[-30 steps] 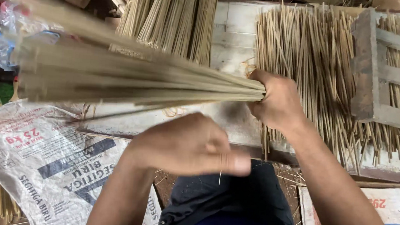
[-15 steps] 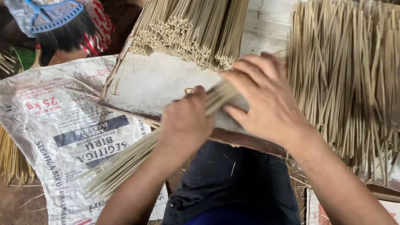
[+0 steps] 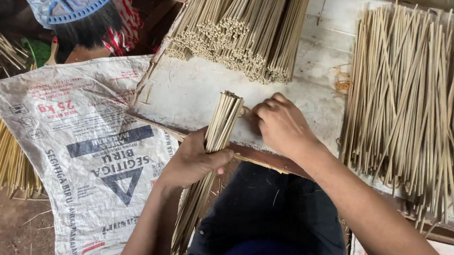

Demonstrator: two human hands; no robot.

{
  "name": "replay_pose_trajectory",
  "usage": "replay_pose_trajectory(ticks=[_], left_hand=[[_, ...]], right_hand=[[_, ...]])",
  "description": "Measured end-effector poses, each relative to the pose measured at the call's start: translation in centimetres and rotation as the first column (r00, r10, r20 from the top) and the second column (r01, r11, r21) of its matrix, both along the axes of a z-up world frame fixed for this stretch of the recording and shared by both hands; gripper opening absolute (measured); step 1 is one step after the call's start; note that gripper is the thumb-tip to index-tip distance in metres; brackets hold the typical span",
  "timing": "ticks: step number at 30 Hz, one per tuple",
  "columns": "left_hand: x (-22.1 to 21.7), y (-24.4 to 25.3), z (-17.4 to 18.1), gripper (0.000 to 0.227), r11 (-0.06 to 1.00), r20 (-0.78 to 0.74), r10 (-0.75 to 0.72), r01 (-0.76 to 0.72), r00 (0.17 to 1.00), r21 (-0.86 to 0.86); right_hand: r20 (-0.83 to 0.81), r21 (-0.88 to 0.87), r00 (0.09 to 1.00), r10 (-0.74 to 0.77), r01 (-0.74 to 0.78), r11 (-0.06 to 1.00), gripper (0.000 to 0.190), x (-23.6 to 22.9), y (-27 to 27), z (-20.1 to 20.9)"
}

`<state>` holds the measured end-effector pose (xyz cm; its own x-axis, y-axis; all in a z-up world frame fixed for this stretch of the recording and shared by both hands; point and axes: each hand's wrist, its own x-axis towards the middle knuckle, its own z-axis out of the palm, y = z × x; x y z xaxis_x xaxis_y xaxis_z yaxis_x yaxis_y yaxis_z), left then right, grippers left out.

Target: Bundling thin wooden sticks and securing them with rubber bands

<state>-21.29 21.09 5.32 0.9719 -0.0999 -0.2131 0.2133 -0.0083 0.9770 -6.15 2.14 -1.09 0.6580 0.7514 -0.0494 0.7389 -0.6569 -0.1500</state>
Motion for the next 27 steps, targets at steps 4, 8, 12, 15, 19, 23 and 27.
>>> replay_pose_trajectory(ticks=[4, 8, 12, 15, 19, 23, 27], left_hand=[[1.1, -0.9, 0.1, 0.010, 1.000, 0.066, -0.026, 0.027, 0.998, -0.015], [1.9, -2.4, 1.5, 0.032, 0.997, 0.030, -0.001, -0.001, 1.000, 0.074], [2.0, -3.1, 3.2, 0.041, 0.997, 0.013, 0.067, -0.068, 0.998, 0.022], [3.2, -4.4, 0.8, 0.052, 0.999, 0.052, 0.012, -0.009, 0.999, -0.050], [4.8, -8.1, -1.3, 0.026, 0.976, 0.080, -0.088, 0.102, 0.993, -0.191], [5.7, -10.8, -1.2, 0.018, 0.922, 0.098, -0.205, 0.226, 0.974, -0.316], [5.9, -12.0, 0.6, 0.015, 0.855, 0.160, -0.296, 0.336, 0.942, -0.395]], right_hand=[[0.020, 0.206, 1.000, -0.007, 0.002, 0.979, 0.012, 0.0, -0.8, 1.0], [-0.062, 0.012, 0.998, -0.024, 0.025, 1.000, 0.013, -0.3, 0.3, 0.8], [-0.259, 0.299, 0.966, -0.021, 0.101, 0.949, 0.019, -0.9, -2.8, 2.1], [-0.352, 0.489, 0.935, -0.052, 0.231, 0.841, 0.016, -3.1, -5.5, 4.3], [-0.458, 0.574, 0.883, -0.097, 0.378, 0.727, 0.016, -4.2, -9.3, 5.3], [-0.750, 0.579, 0.660, 0.044, 0.623, 0.527, 0.028, -5.3, -11.9, 6.7], [-0.819, 0.359, 0.214, 0.532, 0.915, 0.184, 0.040, -5.0, -14.8, 4.2]])
